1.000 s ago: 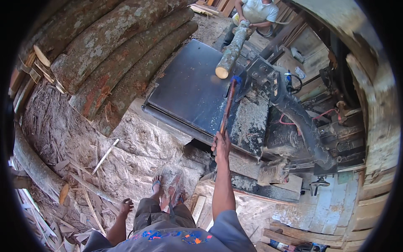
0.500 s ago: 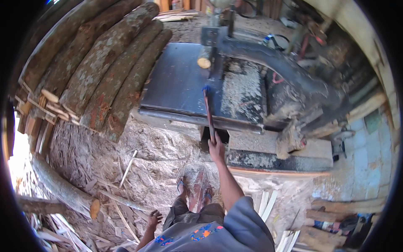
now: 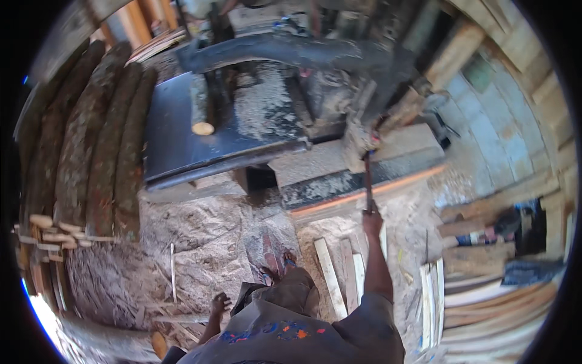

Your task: The person feeds small logs into a large saw to cut them into planks, assisted by another person who handles the resulting boards and positions the logs.

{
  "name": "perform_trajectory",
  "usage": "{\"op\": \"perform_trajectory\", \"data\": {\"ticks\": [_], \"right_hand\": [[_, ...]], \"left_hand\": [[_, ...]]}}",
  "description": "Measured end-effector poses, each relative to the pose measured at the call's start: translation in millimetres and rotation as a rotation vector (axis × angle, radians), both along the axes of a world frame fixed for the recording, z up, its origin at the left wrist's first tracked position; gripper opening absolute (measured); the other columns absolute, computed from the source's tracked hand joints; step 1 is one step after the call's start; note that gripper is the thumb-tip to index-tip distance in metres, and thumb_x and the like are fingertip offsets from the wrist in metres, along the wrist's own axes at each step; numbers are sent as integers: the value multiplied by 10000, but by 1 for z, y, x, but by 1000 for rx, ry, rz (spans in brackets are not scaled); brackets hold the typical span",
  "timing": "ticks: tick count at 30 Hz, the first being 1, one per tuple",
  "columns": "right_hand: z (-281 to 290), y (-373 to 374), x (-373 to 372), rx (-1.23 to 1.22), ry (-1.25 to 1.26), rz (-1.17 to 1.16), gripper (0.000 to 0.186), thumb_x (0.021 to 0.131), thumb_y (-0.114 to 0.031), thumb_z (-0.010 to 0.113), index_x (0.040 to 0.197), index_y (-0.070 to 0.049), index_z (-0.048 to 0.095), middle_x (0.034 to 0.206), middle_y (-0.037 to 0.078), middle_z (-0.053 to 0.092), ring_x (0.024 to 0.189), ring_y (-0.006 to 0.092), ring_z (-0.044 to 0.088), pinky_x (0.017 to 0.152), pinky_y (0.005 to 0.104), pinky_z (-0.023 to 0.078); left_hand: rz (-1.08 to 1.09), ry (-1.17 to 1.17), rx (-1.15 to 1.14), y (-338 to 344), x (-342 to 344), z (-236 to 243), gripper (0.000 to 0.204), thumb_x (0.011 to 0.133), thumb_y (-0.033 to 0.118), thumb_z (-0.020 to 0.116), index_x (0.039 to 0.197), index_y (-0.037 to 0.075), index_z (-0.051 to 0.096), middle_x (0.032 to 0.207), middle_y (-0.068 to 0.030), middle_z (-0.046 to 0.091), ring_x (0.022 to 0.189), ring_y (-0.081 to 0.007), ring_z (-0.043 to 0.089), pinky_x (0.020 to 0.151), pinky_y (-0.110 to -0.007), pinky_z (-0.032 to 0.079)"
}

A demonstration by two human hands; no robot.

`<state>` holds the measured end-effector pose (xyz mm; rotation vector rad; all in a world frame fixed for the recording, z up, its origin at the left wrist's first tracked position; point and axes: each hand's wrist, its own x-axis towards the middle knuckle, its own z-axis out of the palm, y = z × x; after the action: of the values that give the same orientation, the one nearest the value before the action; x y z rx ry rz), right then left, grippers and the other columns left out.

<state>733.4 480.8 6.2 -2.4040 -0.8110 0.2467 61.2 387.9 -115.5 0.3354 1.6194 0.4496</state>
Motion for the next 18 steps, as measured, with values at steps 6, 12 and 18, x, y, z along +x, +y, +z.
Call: {"op": "perform_trajectory", "data": {"ticks": [6, 12, 18], "right_hand": [[108, 127, -11, -239, -549, -27, 476, 819, -299, 601, 1264, -154, 511, 1067, 157, 591, 992, 381, 563, 838, 494, 457], [-5, 200, -151, 135, -122, 517, 456, 786, -237, 667, 1204, -82, 570, 1056, 182, 611, 995, 334, 578, 874, 413, 458], [-18, 309, -332, 219, 849, 492, 500, 908, -416, 547, 1219, -24, 534, 1076, 80, 630, 977, 169, 593, 805, 311, 471]], "left_hand": [[-159, 185, 400, 132, -11, 74, 616, 836, 405, 623, 1270, -5, 471, 979, -174, 655, 806, -202, 643, 692, -302, 495], [-314, 128, 454, 243, 45, 146, 827, 804, 513, 626, 1364, -23, 337, 1153, -238, 586, 1064, -297, 573, 915, -357, 433], [-257, 65, 641, 373, 92, 181, 1093, 701, 615, 680, 1421, -37, 180, 1279, -298, 459, 1179, -346, 484, 994, -384, 374]]}}
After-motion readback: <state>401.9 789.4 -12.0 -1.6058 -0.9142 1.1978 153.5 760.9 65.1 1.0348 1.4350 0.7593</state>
